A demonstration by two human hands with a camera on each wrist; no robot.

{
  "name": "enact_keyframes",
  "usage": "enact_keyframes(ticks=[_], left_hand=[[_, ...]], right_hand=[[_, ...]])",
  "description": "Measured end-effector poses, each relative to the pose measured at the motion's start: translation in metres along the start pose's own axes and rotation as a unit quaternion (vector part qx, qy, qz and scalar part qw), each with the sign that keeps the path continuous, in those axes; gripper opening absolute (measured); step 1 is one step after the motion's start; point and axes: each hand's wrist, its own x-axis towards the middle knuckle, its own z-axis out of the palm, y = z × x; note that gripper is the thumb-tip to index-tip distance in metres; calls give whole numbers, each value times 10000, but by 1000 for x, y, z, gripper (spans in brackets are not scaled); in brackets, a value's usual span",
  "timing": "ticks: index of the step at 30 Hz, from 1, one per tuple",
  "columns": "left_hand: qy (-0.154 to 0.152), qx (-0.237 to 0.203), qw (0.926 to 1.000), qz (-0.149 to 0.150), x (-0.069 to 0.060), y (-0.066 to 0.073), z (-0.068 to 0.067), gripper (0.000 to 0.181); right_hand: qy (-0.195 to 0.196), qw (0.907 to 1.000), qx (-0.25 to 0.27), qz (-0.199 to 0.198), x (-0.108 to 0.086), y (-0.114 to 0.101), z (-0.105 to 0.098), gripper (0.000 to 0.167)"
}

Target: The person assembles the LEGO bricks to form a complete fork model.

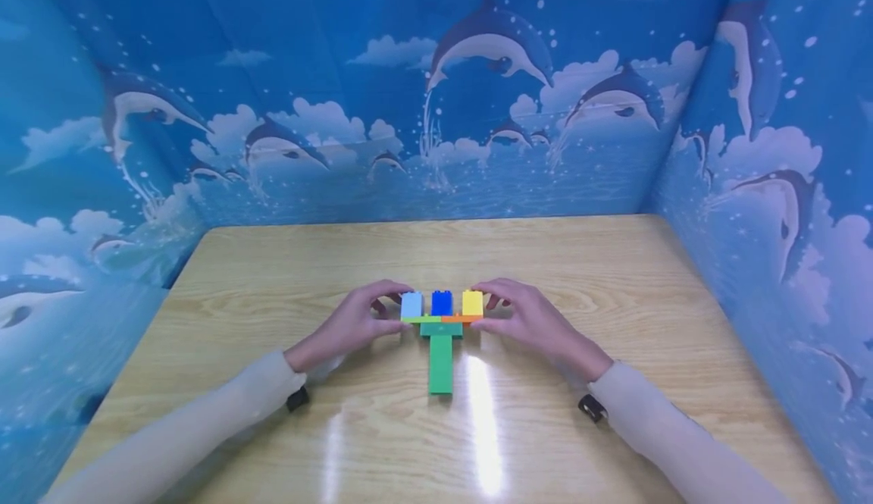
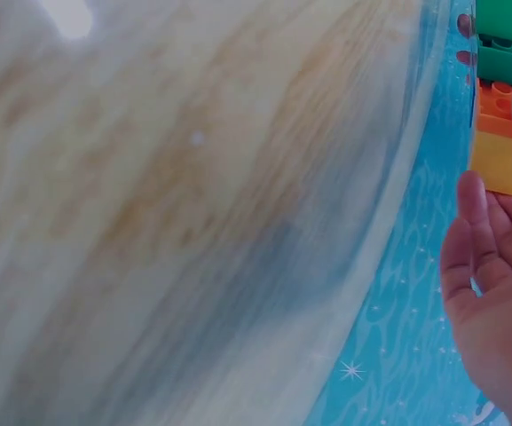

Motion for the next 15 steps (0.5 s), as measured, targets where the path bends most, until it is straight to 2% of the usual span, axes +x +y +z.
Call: enact_keyframes(ticks=[9,15], left_hand=[[-205,165,9988,-410,11,-3,6,58],[-303,30,9968,-736,14,-6,10,57]], right_hand=[[-587,9926,344,1008,6,10,2,60],[-890,9869,426,1279,8,15,1,63]])
